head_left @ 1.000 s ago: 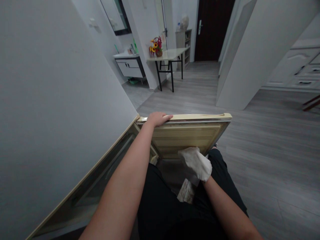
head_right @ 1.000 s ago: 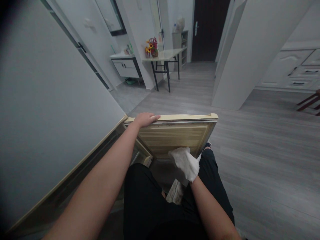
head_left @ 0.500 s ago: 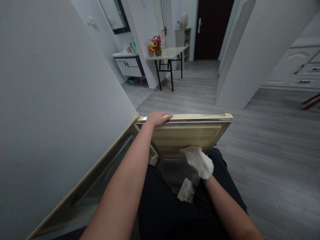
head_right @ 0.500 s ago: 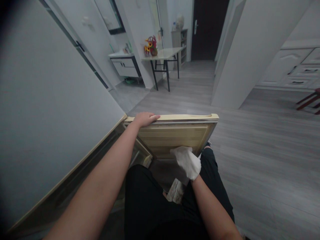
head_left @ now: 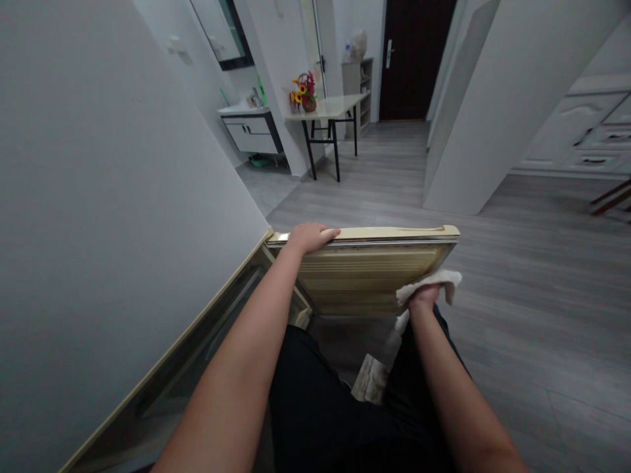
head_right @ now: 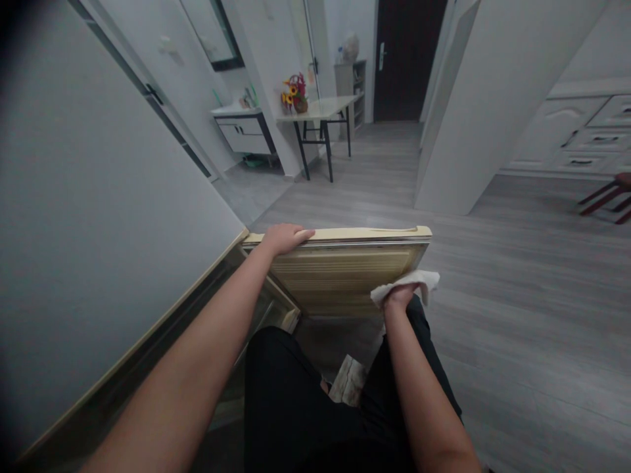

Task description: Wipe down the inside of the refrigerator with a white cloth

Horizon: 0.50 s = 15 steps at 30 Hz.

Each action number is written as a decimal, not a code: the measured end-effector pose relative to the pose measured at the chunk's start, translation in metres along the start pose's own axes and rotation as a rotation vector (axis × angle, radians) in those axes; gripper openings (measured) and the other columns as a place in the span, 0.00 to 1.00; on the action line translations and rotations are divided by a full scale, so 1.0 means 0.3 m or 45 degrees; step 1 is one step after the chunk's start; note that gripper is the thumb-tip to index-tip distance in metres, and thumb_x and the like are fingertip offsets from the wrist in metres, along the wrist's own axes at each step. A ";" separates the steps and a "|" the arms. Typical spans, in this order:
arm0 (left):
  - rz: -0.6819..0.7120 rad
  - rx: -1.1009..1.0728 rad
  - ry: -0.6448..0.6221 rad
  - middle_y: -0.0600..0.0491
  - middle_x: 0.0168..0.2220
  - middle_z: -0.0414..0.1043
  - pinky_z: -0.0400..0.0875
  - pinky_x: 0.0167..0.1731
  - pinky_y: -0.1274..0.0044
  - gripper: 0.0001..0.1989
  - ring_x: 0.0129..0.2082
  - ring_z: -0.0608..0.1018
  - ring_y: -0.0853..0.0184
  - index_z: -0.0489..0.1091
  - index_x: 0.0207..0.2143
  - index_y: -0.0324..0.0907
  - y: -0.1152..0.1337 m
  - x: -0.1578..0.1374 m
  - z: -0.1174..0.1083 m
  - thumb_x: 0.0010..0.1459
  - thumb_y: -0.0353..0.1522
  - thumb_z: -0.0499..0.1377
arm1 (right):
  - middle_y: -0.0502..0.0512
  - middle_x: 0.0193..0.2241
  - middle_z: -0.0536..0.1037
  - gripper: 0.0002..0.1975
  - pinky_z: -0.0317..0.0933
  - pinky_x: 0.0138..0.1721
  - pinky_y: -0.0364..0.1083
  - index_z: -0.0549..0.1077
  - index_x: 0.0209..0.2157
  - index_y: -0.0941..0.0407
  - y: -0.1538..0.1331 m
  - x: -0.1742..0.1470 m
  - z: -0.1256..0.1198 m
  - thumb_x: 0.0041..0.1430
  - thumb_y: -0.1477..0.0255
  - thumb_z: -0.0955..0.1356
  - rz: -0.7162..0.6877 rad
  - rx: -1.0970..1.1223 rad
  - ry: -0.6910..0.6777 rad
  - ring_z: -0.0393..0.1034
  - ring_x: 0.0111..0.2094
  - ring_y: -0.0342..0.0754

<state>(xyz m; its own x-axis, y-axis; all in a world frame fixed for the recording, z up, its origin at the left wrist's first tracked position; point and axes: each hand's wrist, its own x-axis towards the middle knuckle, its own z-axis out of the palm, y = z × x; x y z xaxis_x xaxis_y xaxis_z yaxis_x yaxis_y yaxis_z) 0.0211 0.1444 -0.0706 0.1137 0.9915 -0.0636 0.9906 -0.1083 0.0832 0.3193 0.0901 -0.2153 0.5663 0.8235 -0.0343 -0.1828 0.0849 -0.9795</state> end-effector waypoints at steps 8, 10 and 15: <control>-0.043 0.008 0.012 0.42 0.51 0.80 0.69 0.45 0.66 0.44 0.52 0.78 0.46 0.79 0.48 0.47 -0.006 0.029 0.005 0.62 0.63 0.35 | 0.67 0.58 0.69 0.25 0.54 0.67 0.48 0.66 0.55 0.62 -0.057 0.142 0.161 0.61 0.63 0.62 -0.247 -0.166 0.312 0.63 0.63 0.50; -0.049 0.016 0.017 0.42 0.51 0.80 0.69 0.45 0.65 0.44 0.52 0.78 0.46 0.79 0.49 0.47 -0.005 0.035 0.005 0.62 0.62 0.34 | 0.68 0.55 0.72 0.23 0.55 0.66 0.48 0.70 0.51 0.63 -0.053 0.142 0.181 0.59 0.63 0.63 -0.254 -0.147 0.238 0.65 0.62 0.51; -0.073 0.028 0.026 0.40 0.52 0.79 0.70 0.46 0.65 0.44 0.52 0.78 0.45 0.79 0.50 0.46 0.000 0.040 0.002 0.63 0.61 0.34 | 0.70 0.53 0.75 0.25 0.58 0.64 0.49 0.73 0.49 0.66 -0.039 0.139 0.206 0.56 0.61 0.68 -0.206 -0.149 0.172 0.69 0.59 0.53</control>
<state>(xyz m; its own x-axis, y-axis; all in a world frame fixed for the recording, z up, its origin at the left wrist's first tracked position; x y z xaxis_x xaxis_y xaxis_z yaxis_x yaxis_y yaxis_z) 0.0226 0.1562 -0.0720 0.0558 0.9973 -0.0472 0.9969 -0.0530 0.0580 0.2954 0.1581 -0.1929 0.6843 0.7213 0.1066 0.0091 0.1378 -0.9904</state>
